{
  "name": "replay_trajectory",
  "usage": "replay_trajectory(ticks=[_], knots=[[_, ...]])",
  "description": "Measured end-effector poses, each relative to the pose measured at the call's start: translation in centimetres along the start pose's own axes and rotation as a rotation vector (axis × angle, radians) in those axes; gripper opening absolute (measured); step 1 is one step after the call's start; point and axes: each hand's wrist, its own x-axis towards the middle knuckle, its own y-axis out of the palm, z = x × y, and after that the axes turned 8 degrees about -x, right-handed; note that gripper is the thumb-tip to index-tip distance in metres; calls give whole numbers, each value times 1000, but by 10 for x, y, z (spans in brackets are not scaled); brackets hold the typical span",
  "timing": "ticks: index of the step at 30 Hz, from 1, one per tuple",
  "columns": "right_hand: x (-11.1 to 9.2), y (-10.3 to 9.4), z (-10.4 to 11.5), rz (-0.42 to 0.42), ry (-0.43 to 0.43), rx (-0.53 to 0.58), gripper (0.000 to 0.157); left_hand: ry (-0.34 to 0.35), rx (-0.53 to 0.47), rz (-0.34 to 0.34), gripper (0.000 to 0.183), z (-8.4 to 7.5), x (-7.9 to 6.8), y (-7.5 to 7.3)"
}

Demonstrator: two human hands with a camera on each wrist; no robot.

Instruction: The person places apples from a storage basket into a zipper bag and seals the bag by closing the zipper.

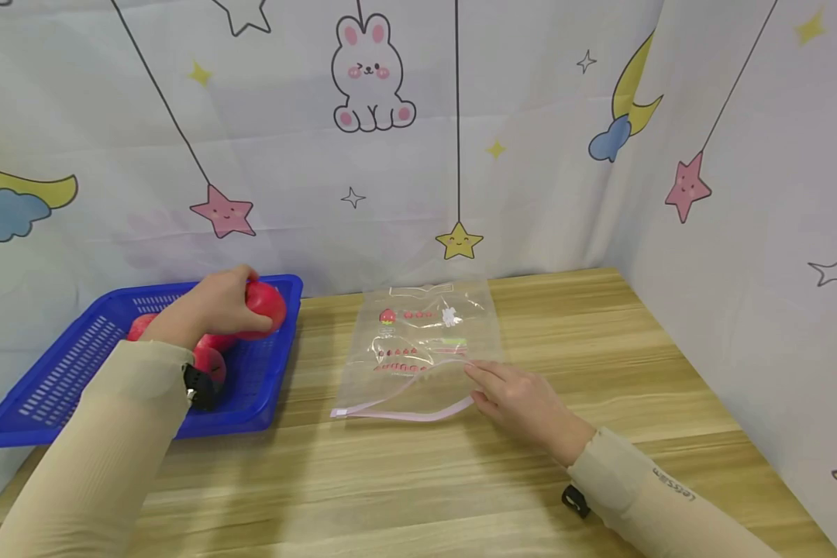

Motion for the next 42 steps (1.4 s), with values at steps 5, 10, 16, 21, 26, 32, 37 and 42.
replay_trajectory(ticks=[5, 10, 16, 21, 26, 32, 37, 42], knots=[[-1, 0, 0, -5, 4, 4, 41, 24, 3, -14, 77, -2, 0, 1], [-3, 0, 1, 20, 28, 1, 44, 47, 3, -24, 74, -4, -1, 2], [-4, 0, 2, 23, 36, -8, 46, 67, 3, -27, 70, -7, -1, 3], [-3, 0, 2, 3, 27, -7, 43, 80, 7, -32, 68, -7, -1, 5], [-3, 0, 2, 12, 27, -2, 44, 109, 10, -43, 69, -8, -1, 7], [-5, 1, 2, 26, 35, 2, 46, 135, 10, -54, 68, -10, -2, 8], [-5, 2, 2, 29, 36, -1, 46, 146, 9, -56, 66, -11, -3, 9], [-4, 1, 2, 17, 27, 2, 44, 143, 20, -54, 68, -11, -4, 12]])
